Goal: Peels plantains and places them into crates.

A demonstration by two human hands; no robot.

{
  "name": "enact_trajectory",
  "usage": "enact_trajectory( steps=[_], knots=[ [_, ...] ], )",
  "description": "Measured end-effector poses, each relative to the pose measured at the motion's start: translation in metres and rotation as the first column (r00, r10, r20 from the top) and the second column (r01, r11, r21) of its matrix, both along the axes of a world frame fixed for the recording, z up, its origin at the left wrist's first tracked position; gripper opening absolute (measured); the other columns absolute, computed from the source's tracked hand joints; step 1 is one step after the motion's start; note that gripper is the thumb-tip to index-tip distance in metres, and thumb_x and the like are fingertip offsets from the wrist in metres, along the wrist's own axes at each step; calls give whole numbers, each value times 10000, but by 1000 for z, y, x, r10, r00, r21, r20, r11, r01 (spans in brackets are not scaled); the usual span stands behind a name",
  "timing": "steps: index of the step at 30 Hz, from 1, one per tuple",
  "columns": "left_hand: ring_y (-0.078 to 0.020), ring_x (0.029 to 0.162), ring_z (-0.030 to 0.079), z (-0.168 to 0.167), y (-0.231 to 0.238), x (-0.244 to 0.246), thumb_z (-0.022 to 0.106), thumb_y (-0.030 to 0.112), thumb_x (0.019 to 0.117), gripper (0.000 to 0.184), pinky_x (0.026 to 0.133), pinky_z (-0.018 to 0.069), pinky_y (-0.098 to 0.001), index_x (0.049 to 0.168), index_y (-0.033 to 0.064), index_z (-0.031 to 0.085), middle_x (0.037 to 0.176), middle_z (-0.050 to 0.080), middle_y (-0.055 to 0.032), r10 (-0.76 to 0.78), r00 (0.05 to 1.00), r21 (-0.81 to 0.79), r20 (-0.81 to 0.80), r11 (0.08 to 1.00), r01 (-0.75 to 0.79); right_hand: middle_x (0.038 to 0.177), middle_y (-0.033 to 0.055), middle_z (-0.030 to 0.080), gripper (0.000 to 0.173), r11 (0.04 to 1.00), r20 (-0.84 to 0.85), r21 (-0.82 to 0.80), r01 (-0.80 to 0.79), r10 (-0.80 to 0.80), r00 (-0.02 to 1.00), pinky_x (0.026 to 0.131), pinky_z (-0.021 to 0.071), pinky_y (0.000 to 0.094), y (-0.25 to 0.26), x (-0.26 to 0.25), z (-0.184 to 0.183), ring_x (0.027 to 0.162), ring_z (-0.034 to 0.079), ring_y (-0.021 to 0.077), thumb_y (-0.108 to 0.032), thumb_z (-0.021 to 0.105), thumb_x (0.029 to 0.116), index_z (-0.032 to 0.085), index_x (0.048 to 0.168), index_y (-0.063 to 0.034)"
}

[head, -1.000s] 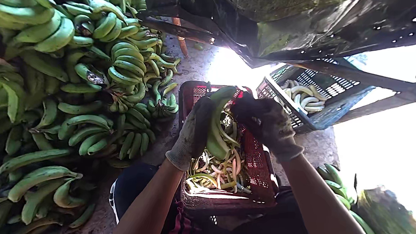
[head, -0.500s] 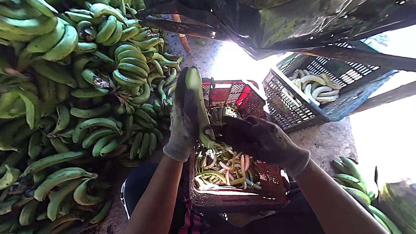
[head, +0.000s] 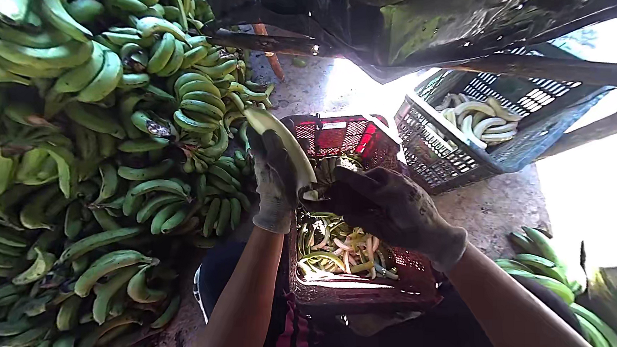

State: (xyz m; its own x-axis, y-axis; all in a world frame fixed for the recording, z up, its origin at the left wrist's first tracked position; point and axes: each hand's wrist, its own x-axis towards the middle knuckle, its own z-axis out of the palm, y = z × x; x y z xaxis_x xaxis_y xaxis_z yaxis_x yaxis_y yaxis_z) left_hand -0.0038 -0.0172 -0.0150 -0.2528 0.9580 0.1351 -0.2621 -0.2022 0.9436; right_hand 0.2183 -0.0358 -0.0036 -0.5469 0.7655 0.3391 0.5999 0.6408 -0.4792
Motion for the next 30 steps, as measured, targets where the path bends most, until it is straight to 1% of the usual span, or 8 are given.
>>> enact_trajectory(
  steps=[4,7,11,16,19,21,26,30],
  knots=[
    [-185,1098,661,6,-2,0,437,482,1071,538,813,610,-386,1557,370,234,1397,573,12,-66,998,131,17,989,63,1012,67,703,554,997,24,72,-35,33,999,815,538,458,11,1,4,934,665,226,-519,558,943,586,1457,-314],
    [-94,898,665,9,-24,-5,440,416,1081,348,707,590,-277,1404,300,497,1130,667,18,-413,910,-36,41,909,414,1042,86,723,344,997,-69,71,37,-32,997,824,563,520,38,16,5,978,687,257,-478,656,908,772,1085,-208],
    [-167,851,702,20,-20,0,410,334,1083,451,695,623,-329,1521,231,389,1102,677,-78,-821,564,-293,91,519,803,1291,69,693,513,992,-131,56,112,-104,986,1018,509,472,61,38,17,1172,651,207,-420,597,991,588,1460,-213],
    [-58,845,648,-12,-11,-8,400,477,1078,372,682,567,-265,1314,268,595,1051,680,39,-276,961,-181,-7,946,270,1081,97,705,595,993,6,79,89,-90,996,838,542,533,20,4,0,977,670,272,-538,581,935,559,1480,-301],
    [-160,1169,625,-15,8,-2,365,506,1082,426,919,569,-416,1454,321,462,1350,610,32,-67,978,54,198,997,57,1046,89,714,567,992,4,127,26,-27,1000,795,543,505,7,-12,-8,945,682,254,-546,563,939,575,1462,-328],
    [-210,1205,624,-8,14,2,357,468,1094,402,924,577,-465,1463,322,420,1381,594,15,-51,961,140,272,990,13,1076,95,711,556,990,-7,135,33,-33,999,800,537,518,11,-12,-6,975,680,265,-529,569,935,588,1453,-328],
    [-90,935,666,9,-13,5,388,409,1097,362,748,589,-274,1378,223,520,1128,668,-4,-379,906,132,190,924,359,1103,69,727,527,996,-72,58,68,-64,995,866,545,520,37,13,6,1000,678,241,-556,562,972,617,1427,-295],
    [-33,858,664,21,-24,5,427,307,1081,309,758,583,-221,1302,138,564,978,679,20,-720,692,-122,50,683,720,1268,4,705,452,994,-219,-95,-57,35,975,1030,507,387,59,34,15,1155,646,105,-365,551,1035,594,1453,-197]
  ],
)
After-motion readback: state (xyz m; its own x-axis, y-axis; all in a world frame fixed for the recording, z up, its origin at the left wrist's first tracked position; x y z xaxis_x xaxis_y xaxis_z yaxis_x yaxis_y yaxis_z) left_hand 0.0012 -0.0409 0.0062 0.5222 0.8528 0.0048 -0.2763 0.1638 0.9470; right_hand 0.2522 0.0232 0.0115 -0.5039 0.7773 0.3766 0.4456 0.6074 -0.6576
